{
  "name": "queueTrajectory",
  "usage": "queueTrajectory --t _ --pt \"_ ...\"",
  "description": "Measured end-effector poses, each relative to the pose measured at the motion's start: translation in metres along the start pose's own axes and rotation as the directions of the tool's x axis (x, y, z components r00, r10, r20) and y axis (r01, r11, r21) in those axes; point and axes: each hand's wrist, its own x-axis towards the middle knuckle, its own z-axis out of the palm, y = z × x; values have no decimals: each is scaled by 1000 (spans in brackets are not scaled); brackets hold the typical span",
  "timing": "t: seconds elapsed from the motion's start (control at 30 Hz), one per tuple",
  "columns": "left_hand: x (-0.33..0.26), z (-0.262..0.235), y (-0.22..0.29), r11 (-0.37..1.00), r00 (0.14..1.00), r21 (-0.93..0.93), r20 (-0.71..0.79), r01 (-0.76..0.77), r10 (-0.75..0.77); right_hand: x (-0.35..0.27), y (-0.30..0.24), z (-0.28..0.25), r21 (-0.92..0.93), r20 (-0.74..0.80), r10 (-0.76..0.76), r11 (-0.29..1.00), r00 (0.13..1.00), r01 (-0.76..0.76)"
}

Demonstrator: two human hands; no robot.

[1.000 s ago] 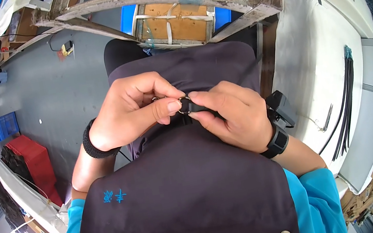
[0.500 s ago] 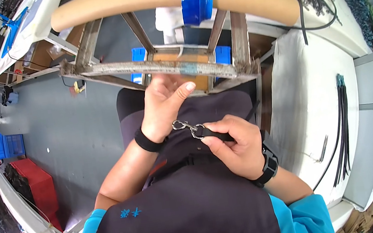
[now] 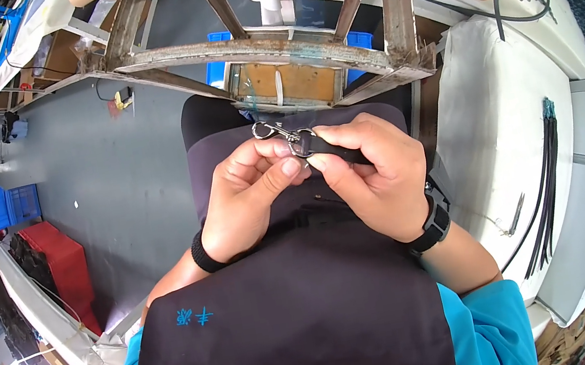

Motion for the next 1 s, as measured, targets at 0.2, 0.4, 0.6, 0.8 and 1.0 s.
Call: queueTrajectory --t 0.2,0.4,0.6,0.8,1.0 --pt "-17 0 2 991 999 -126 20 40 -37 -3 3 4 -179 80 -112 976 991 124" --pt "-21 1 -2 976 978 82 -29 -204 207 -3 1 4 -223 100 -106 967 989 127" --pt "-14 2 14 575 911 737 133 -355 391 0 4 -1 -240 152 -143 954 978 177" --pt "-6 -4 28 -48 707 833 497 -551 502 0 3 -1 -244 164 -142 953 976 180" --pt "7 4 30 178 750 806 411 -564 519 0 -2 -10 -263 231 -157 940 960 217"
